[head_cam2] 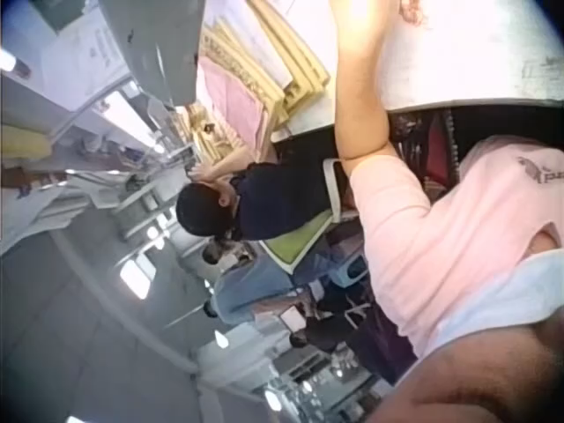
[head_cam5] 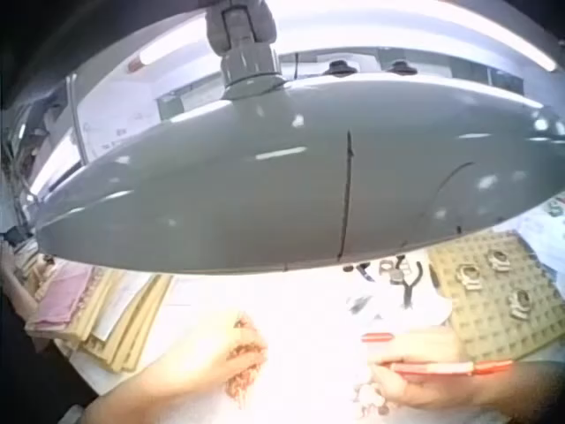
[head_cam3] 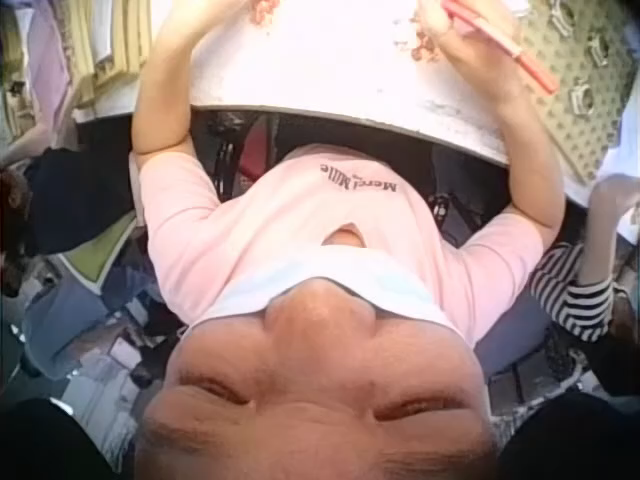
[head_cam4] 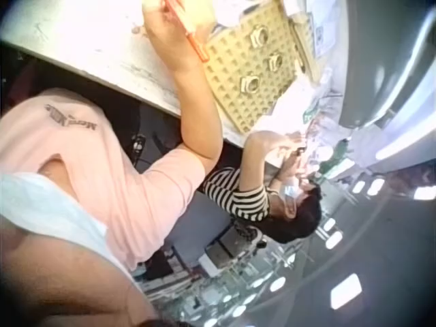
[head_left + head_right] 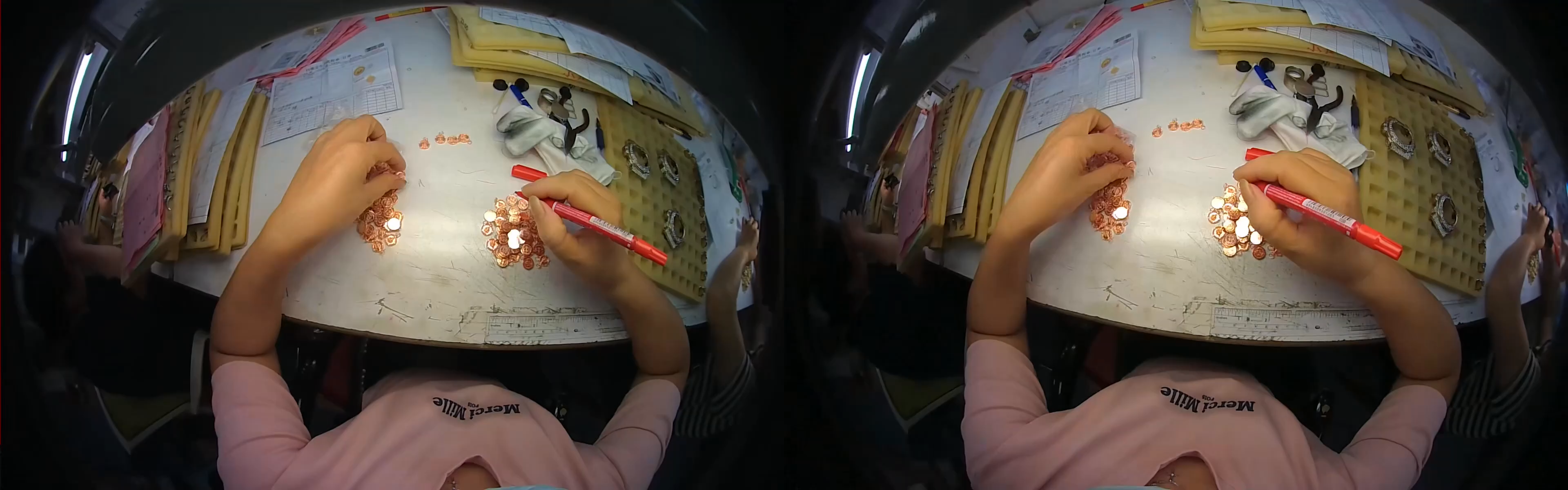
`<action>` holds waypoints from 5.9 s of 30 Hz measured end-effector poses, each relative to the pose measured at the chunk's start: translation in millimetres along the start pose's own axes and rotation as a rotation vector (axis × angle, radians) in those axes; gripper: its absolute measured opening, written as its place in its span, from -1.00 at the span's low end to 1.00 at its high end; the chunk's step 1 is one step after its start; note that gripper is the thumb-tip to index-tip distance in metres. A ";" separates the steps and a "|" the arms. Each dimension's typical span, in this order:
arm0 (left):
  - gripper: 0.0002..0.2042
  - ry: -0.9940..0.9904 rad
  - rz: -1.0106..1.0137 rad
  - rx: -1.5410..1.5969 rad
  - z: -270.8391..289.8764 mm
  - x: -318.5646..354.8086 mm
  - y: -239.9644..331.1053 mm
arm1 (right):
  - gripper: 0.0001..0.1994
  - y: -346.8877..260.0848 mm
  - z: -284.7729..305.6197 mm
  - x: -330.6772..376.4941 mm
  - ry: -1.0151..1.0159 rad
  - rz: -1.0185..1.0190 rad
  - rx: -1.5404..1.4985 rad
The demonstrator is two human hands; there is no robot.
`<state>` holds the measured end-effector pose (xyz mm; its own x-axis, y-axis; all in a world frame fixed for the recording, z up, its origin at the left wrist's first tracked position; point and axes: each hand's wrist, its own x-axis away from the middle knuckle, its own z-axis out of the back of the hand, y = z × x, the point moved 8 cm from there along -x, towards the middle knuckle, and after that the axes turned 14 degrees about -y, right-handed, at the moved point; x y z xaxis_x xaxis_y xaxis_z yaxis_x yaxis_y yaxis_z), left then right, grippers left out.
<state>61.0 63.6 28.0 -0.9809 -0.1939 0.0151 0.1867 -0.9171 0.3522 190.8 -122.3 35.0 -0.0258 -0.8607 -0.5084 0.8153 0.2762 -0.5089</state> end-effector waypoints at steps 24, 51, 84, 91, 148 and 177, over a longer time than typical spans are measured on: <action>-0.77 -0.514 0.173 1.755 -83.6 1.4 34.9 | -0.72 -2.1 -15.2 -4.0 -0.073 0.025 0.013; -0.72 -0.596 0.235 1.788 -94.9 4.3 41.7 | -0.73 -9.3 -29.8 -2.3 -0.194 0.101 0.128; -0.75 -0.514 0.169 1.592 -89.5 3.6 45.4 | -0.81 -13.4 -23.3 -3.3 -0.146 0.097 0.094; -0.76 -0.510 0.145 1.612 -88.2 2.7 44.4 | -0.81 -15.6 -23.0 -3.5 -0.151 0.112 0.111; -0.88 -0.444 0.100 1.480 -67.9 1.2 35.6 | -0.81 -23.9 -18.7 -4.4 -0.204 0.166 0.217; -0.68 -0.704 -0.009 1.517 -83.6 4.8 50.3 | -0.67 -38.0 -23.9 0.0 -0.192 0.324 0.402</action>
<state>70.2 -12.6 -32.5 -0.8915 0.3785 0.2489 0.3754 0.3099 0.8735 146.0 -122.6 37.8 0.3389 -0.8317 -0.4398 0.9216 0.3875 -0.0226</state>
